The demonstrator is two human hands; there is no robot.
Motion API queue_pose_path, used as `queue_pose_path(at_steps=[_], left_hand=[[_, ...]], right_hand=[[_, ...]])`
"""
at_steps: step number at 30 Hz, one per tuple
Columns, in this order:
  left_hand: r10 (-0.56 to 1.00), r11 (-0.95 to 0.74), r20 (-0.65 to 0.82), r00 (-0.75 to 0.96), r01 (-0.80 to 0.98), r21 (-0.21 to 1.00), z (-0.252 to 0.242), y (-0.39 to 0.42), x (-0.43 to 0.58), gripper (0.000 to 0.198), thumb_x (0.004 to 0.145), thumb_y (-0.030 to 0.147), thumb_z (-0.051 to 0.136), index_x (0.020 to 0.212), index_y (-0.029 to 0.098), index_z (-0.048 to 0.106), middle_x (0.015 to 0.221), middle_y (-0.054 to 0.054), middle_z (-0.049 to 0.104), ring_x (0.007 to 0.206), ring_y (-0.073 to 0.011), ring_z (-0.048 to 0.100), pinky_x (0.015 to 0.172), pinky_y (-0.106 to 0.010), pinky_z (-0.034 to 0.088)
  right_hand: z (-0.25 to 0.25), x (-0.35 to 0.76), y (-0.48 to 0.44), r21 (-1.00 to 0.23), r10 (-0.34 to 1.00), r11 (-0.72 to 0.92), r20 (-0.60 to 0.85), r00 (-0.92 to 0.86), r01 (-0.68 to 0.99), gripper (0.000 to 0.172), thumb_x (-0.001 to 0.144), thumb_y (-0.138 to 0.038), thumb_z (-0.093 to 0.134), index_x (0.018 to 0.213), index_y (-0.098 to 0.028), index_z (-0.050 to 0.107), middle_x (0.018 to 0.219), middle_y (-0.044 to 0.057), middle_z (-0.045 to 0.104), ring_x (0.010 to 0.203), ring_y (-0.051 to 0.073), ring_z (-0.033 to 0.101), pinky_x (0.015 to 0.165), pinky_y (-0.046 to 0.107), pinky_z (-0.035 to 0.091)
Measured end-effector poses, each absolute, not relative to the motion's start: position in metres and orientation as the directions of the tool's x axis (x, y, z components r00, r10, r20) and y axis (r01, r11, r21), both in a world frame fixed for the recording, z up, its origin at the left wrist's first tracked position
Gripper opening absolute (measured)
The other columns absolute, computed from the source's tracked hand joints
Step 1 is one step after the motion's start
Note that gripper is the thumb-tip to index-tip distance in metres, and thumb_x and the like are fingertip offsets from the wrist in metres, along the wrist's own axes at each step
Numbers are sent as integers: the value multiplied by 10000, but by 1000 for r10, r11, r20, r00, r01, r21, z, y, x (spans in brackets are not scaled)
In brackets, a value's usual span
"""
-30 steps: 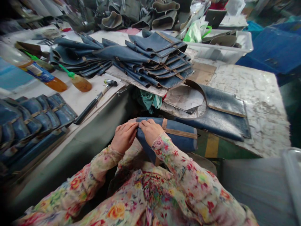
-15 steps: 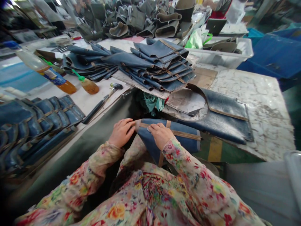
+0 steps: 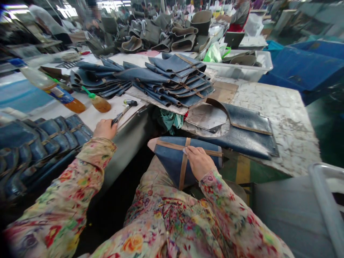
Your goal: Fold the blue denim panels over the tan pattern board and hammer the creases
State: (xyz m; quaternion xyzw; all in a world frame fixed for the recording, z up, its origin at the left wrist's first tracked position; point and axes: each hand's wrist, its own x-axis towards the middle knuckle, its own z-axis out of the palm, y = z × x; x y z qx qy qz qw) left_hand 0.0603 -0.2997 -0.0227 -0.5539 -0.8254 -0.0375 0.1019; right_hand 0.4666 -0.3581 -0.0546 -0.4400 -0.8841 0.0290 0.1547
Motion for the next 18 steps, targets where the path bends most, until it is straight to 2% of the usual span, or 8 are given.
queue_pose_path(at_steps=[10,18], left_hand=[[904,382,225,-363,923,-46,-23,-300,62,346,846,335,372,1052,124,552,1034,-159,523,985,-298,479,835,-387,401],[897,382,256,-360,923,-42,-25,-301,64,356,849,346,352,1048,127,550,1041,-161,521,1001,-301,473,818,-383,404]], right_hand=[[-51,411,-331,-293,777,624,140,-614,724,326,887,-193,382,1150,-166,574,1164,58,561,1025,184,472,936,323,398],[-46,368,-316,-250,718,689,103,-689,680,296,900,-199,352,1088,-176,579,1100,72,570,964,172,475,883,305,413]])
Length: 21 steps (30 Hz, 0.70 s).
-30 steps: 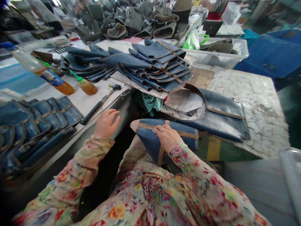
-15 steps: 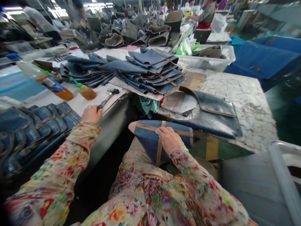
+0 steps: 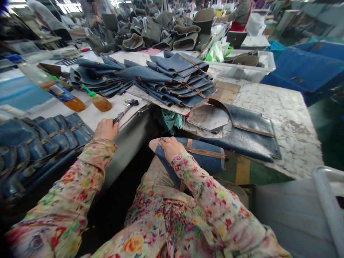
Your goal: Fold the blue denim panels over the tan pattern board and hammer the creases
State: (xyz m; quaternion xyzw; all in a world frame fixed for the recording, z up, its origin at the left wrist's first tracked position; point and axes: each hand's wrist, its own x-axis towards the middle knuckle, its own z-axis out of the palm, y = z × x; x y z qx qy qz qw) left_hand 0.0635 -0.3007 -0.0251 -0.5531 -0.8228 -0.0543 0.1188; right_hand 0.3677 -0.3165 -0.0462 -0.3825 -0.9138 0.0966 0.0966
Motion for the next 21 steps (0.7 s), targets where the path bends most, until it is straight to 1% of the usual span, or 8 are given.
queue_pose_path(at_steps=[4,8,10,11,13,15,18,21], left_hand=[[906,392,165,-389,920,10,-18,-297,56,369,842,344,351,1052,120,554,1048,-164,530,993,-288,498,822,-368,409],[927,353,79,-367,923,151,-2,-300,51,344,841,329,341,980,117,573,952,-138,570,926,-246,530,807,-330,415],[937,320,44,-348,900,297,8,-311,60,317,827,366,375,943,136,559,823,-85,566,797,-206,542,706,-298,438],[944,300,1,-329,863,406,13,-319,69,311,816,396,396,934,147,541,750,-50,542,698,-176,531,625,-272,437],[962,268,-142,-233,708,653,18,-339,93,333,789,457,437,935,163,496,650,12,464,511,-105,444,462,-212,374],[954,284,-295,-58,494,822,17,-363,122,370,761,495,474,933,168,468,642,39,427,425,-54,358,380,-169,290],[867,392,-466,177,335,857,2,-395,165,423,725,539,524,916,167,463,623,61,408,389,-20,301,348,-137,230],[811,419,-512,283,329,846,-10,-413,199,418,756,557,480,892,161,476,594,67,393,389,-21,282,340,-135,209]], right_hand=[[-44,374,-321,-214,722,689,111,-683,693,294,891,-179,361,1089,-193,578,1113,61,566,947,178,479,839,297,441],[-42,416,-333,-149,733,680,112,-671,718,319,876,-161,385,1135,-191,569,1139,65,567,974,189,485,849,313,457],[-43,440,-340,-141,743,669,128,-657,730,325,868,-157,399,1140,-185,575,1143,74,570,990,194,488,854,327,465],[-45,450,-344,-153,745,667,143,-651,729,327,867,-159,400,1139,-188,580,1141,74,573,996,193,491,861,331,467],[-49,468,-354,-205,751,661,187,-634,722,327,876,-183,393,1143,-199,581,1133,70,579,1011,183,498,888,335,461],[-55,481,-368,-258,775,631,241,-584,731,330,889,-228,382,1153,-203,578,1115,70,585,1019,179,506,906,342,455],[-65,497,-392,-299,835,542,300,-461,786,345,893,-274,382,1179,-205,562,1105,77,583,1020,189,514,907,361,455],[-72,508,-413,-320,869,473,322,-375,821,358,890,-273,394,1213,-209,534,1133,75,567,1036,195,502,926,370,437]])
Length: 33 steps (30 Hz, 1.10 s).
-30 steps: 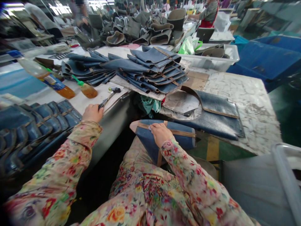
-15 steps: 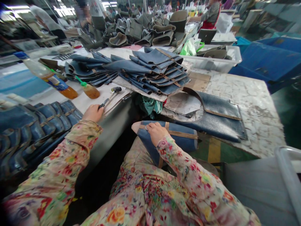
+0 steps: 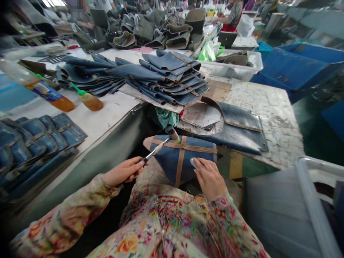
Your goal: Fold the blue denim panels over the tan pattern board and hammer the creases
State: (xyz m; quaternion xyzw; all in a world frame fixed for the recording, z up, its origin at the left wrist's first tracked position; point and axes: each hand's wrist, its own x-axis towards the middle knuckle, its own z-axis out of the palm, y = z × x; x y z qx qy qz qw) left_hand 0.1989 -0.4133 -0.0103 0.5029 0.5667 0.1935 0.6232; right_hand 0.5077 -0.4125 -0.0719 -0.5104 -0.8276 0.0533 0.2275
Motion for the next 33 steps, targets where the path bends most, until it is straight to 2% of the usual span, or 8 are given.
queue_pose_path(at_steps=[5,8,12,15,19,24,30,33], left_hand=[[941,137,-240,239,378,916,0,-421,228,390,854,511,351,960,174,516,633,26,456,487,-70,406,439,-176,341],[967,-32,-115,227,556,831,-2,-423,231,343,872,450,350,1026,194,519,751,-23,565,661,-140,546,598,-234,427],[935,-61,-219,279,735,676,-24,-423,230,274,860,390,383,994,219,549,814,-39,621,756,-196,606,664,-273,448],[930,-91,-197,311,712,696,-25,-421,230,295,874,387,363,1041,216,537,876,-40,632,795,-183,608,708,-262,451],[971,-83,-89,223,658,748,-15,-425,224,354,902,405,289,1125,196,468,911,-41,625,796,-158,596,723,-241,441],[907,-42,-325,269,824,565,-26,-429,217,310,890,394,297,1001,193,506,797,-45,625,741,-193,610,658,-254,430],[969,-60,-142,204,746,663,-23,-423,220,352,903,414,270,1117,199,447,973,-52,619,879,-176,595,754,-235,428],[941,-18,-264,212,811,584,-26,-419,220,336,893,399,280,1037,173,484,841,-59,624,780,-196,611,694,-258,433]], right_hand=[[-74,513,-424,-341,888,433,322,-329,834,354,893,-261,396,1211,-180,529,1137,78,561,1047,200,486,949,365,410],[-75,512,-422,-352,886,432,337,-318,830,350,895,-260,393,1211,-189,528,1143,76,558,1048,198,484,945,366,409],[-77,511,-422,-362,884,432,349,-310,826,352,894,-254,399,1214,-184,527,1143,76,561,1054,197,478,952,362,403],[-79,512,-423,-363,886,426,352,-301,829,353,891,-252,407,1214,-181,529,1148,76,559,1060,200,476,959,360,397],[-79,514,-423,-366,880,438,362,-307,821,355,891,-243,414,1221,-175,525,1154,76,557,1064,194,477,953,353,407],[-81,515,-421,-369,864,454,404,-300,811,344,892,-252,422,1203,-169,542,1122,80,574,1031,197,492,926,366,426],[-80,515,-420,-351,859,466,402,-319,812,354,892,-247,421,1222,-176,527,1134,82,568,1040,200,490,923,369,430],[-79,514,-420,-352,862,455,405,-305,818,354,891,-247,422,1224,-186,525,1132,78,567,1035,198,495,923,368,431]])
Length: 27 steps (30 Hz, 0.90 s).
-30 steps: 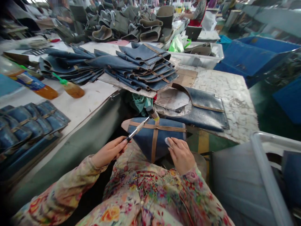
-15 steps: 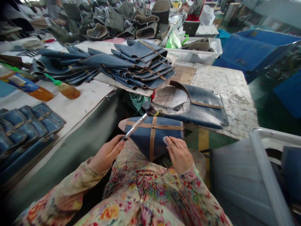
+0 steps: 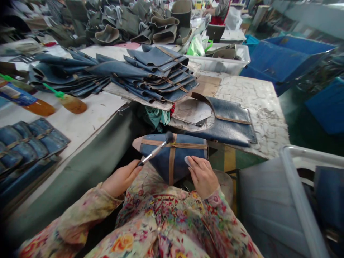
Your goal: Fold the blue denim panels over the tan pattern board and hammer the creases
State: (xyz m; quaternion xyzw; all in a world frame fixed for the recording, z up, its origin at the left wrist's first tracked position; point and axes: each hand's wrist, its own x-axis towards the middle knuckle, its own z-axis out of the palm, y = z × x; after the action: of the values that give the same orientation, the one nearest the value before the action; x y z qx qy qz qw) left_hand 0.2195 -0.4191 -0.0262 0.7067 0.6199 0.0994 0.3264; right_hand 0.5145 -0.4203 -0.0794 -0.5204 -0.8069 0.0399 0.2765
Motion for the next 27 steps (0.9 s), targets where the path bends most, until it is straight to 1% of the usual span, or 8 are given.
queue_pose_path(at_steps=[2,3,7,8,13,17,22,27], left_hand=[[919,-14,-315,236,819,574,-28,-417,220,325,894,384,278,1005,171,498,826,-63,623,765,-199,614,681,-262,431],[923,-23,-295,248,800,600,-28,-416,221,323,898,382,276,1017,177,496,859,-63,625,791,-195,613,695,-258,431],[962,-104,-112,251,711,695,-19,-415,231,340,908,407,272,1110,206,456,967,-43,615,863,-165,593,757,-239,425],[960,-111,-115,256,722,683,-18,-415,235,344,905,411,273,1105,201,459,943,-44,618,842,-167,595,747,-244,428],[888,-117,-304,345,808,577,-24,-407,251,305,899,384,277,968,190,502,773,-40,614,733,-187,610,663,-261,427],[929,-151,-174,327,763,629,-23,-406,256,335,913,409,247,1058,197,462,839,-41,619,779,-177,603,691,-255,422],[877,-194,-299,376,846,496,-24,-408,260,295,905,395,268,966,206,486,764,-26,607,716,-184,605,613,-251,401],[904,-211,-211,371,818,536,-24,-406,262,320,915,429,233,1006,225,462,805,-16,604,759,-169,602,646,-244,401]], right_hand=[[-80,514,-420,-353,866,444,405,-292,824,349,891,-248,423,1219,-190,530,1124,75,571,1031,197,498,922,367,432],[-80,514,-420,-353,867,442,404,-292,824,349,890,-248,425,1217,-189,531,1124,75,571,1032,197,497,922,366,432],[-82,515,-420,-354,865,451,398,-305,819,360,888,-245,427,1230,-183,520,1142,78,562,1046,196,490,932,361,427],[-82,515,-420,-353,865,452,398,-306,819,362,887,-245,428,1232,-183,517,1144,78,561,1045,196,490,931,361,428],[-81,514,-421,-346,864,446,406,-297,825,364,889,-241,421,1239,-201,511,1133,72,566,1039,195,496,924,365,434],[-81,515,-424,-357,866,445,406,-293,821,357,889,-239,418,1228,-193,521,1137,74,564,1044,192,491,927,358,435],[-82,516,-425,-356,873,427,403,-275,832,362,890,-247,416,1234,-199,517,1138,74,564,1047,195,488,932,367,432],[-82,516,-425,-369,872,434,400,-281,822,355,893,-251,412,1227,-208,524,1143,69,563,1045,193,490,924,362,438]])
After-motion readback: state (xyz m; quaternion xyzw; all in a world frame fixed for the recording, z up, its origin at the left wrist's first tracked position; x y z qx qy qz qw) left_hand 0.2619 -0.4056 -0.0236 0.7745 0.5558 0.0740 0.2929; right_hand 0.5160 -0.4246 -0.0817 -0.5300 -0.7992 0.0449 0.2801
